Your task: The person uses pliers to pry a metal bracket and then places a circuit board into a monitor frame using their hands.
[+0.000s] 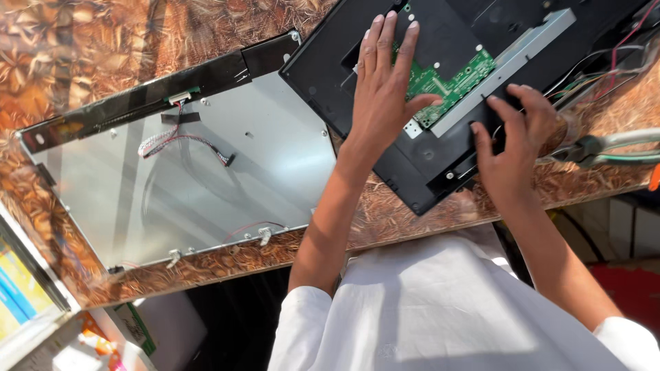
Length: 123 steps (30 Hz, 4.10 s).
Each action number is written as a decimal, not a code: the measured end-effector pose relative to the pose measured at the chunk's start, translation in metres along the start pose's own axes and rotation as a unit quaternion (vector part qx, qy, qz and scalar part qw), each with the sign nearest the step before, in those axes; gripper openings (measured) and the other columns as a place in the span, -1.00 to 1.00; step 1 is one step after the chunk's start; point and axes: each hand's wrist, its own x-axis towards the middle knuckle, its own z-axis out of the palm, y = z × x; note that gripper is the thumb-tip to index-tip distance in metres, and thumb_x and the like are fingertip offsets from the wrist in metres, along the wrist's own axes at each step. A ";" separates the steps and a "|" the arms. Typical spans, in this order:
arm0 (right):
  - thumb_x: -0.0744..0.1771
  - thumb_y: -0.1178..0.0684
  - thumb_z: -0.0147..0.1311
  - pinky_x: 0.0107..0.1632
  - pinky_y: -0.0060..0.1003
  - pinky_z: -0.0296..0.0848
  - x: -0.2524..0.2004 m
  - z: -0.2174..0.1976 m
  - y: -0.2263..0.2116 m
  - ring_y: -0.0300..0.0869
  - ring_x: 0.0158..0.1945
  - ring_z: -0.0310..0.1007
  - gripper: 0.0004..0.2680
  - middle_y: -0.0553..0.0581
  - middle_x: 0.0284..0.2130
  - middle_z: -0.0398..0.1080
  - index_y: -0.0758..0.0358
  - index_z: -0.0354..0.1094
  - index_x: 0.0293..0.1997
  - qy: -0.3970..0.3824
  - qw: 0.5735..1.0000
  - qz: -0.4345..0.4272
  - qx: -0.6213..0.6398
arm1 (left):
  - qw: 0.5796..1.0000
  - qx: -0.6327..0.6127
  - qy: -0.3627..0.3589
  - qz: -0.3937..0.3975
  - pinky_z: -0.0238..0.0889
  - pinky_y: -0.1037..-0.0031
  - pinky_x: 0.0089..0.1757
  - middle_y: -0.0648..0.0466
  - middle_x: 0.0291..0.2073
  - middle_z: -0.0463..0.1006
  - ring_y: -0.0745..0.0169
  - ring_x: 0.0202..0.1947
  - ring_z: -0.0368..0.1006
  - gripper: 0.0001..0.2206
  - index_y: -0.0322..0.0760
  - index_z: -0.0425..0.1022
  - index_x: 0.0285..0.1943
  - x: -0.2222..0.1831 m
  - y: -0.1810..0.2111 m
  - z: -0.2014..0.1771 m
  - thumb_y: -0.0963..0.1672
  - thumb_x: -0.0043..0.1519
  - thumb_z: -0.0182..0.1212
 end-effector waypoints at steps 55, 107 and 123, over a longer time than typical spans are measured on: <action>0.50 0.13 0.11 0.48 0.27 -0.14 0.056 0.054 -0.020 0.26 0.44 0.16 -0.65 0.39 0.39 0.11 0.43 0.12 0.44 -0.032 0.988 0.134 -0.072 | 0.998 -0.018 -0.059 -0.021 -0.04 -0.11 0.46 -0.13 0.61 -0.11 -0.29 0.63 -0.10 -0.14 -0.05 0.00 0.64 0.011 0.005 -0.033 0.31 0.27 0.13; 0.46 0.05 0.30 0.44 0.31 -0.13 0.054 0.055 -0.008 0.26 0.34 0.27 -0.70 0.27 0.32 0.17 0.27 0.28 0.29 0.002 0.992 0.126 -0.008 | 0.955 -0.142 -0.134 0.225 0.19 -0.13 0.36 -0.09 0.26 0.37 -0.18 0.43 0.12 -0.74 -0.30 0.49 0.12 -0.001 -0.008 -0.092 -0.04 0.43 0.14; 0.49 0.02 0.30 0.44 0.35 -0.11 0.058 0.054 -0.010 0.22 0.39 0.21 -0.68 0.29 0.33 0.14 0.27 0.25 0.33 -0.018 0.989 0.146 -0.016 | 0.957 -0.138 -0.150 0.204 0.18 -0.11 0.36 -0.09 0.28 0.36 -0.18 0.41 0.16 -0.73 -0.29 0.50 0.09 0.004 -0.011 -0.091 -0.02 0.45 0.10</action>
